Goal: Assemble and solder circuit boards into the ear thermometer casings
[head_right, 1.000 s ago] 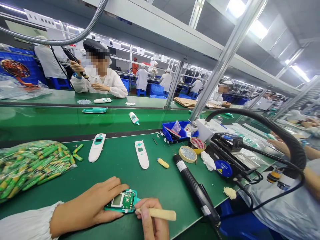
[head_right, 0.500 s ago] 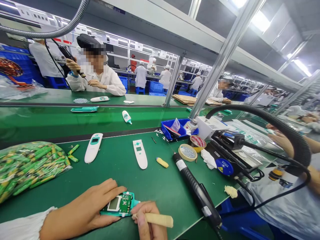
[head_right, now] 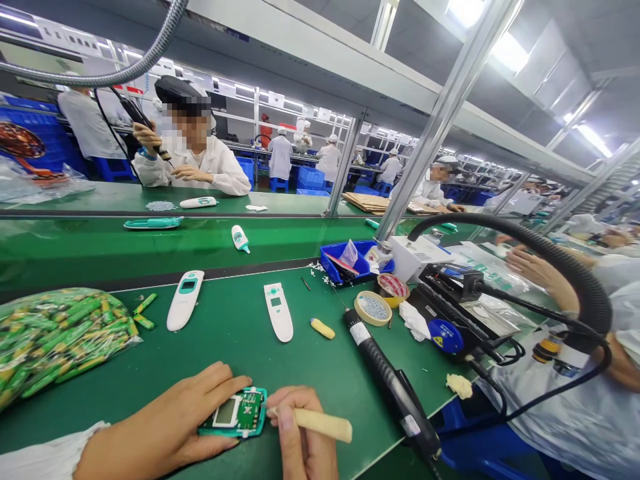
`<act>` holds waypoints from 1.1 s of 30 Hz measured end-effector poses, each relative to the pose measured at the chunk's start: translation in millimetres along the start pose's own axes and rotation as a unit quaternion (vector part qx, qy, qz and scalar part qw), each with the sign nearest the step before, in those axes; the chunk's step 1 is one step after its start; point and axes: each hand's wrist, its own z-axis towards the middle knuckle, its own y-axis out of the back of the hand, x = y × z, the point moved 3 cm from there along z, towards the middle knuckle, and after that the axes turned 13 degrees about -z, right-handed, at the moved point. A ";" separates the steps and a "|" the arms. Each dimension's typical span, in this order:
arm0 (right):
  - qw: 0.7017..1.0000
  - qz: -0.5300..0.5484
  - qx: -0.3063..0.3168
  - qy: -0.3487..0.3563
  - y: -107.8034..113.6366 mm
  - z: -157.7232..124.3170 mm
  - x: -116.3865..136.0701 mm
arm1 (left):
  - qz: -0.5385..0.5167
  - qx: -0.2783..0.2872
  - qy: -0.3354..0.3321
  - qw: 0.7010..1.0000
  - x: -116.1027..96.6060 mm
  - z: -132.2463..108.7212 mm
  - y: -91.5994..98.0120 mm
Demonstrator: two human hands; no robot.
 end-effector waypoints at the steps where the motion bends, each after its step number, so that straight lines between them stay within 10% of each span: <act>1: 1.000 -0.004 -0.001 -0.001 -0.8 2.0 1.1 | 0.001 0.003 0.003 1.000 -0.3 0.0 -0.2; 26: 0.971 -0.190 0.096 0.112 -18.1 9.4 -4.1 | 0.001 -0.011 -0.004 1.000 1.9 0.3 -2.4; 33: 0.992 -0.093 0.080 0.024 -1.1 15.3 9.3 | 0.018 -0.031 -0.013 0.999 0.5 -0.7 -3.2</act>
